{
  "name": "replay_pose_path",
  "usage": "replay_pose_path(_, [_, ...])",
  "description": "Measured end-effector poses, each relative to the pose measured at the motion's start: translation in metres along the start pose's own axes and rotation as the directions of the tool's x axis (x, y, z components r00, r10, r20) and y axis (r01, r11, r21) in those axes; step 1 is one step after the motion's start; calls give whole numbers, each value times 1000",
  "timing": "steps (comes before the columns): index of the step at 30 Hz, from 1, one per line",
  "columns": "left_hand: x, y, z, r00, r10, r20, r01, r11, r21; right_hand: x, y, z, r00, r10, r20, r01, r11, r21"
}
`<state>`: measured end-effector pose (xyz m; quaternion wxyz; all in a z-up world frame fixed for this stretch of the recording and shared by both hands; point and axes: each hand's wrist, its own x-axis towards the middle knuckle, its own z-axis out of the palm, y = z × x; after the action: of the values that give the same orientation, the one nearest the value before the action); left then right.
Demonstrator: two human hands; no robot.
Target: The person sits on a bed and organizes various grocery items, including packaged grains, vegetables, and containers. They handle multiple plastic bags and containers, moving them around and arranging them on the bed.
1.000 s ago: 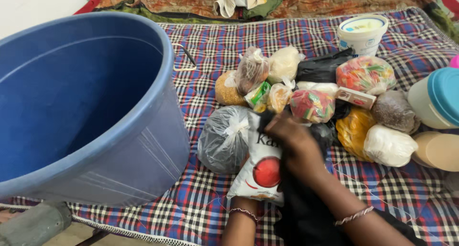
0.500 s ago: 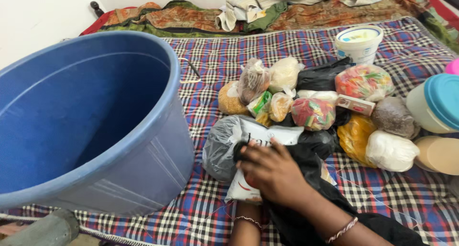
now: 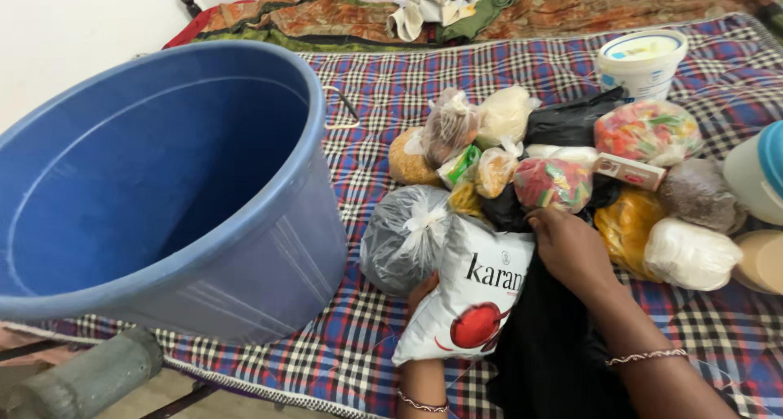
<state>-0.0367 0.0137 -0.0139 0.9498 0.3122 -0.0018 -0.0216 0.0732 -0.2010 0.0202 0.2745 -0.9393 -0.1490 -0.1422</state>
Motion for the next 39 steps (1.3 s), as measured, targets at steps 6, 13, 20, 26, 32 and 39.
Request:
replay_pose_path(6, [-29,50,-23,988,128,-82,-126,992,26,-12,-36,2,998,-26,-50,25,1000,-8])
replay_pose_path(13, [-60,78,-29,950,264,-166,-244,961,133,-33,-78,60,933,-360,-3,355,916,189])
replay_pose_path(20, [-37,109,-23,888,436,-147,-407,893,191,-52,-90,138,916,-274,292,262,962,79])
replay_pose_path(26, [-40,119,-10,895,434,-106,-318,786,530,-38,-67,148,979,-190,75,179,974,138])
replay_pose_path(32, [-53,140,-4,919,364,-153,0,389,921,-12,-65,83,928,-72,-366,205,918,339])
replay_pose_path(39, [-43,123,-31,902,259,-345,381,-105,918,-11,-52,15,927,-52,-372,182,929,323])
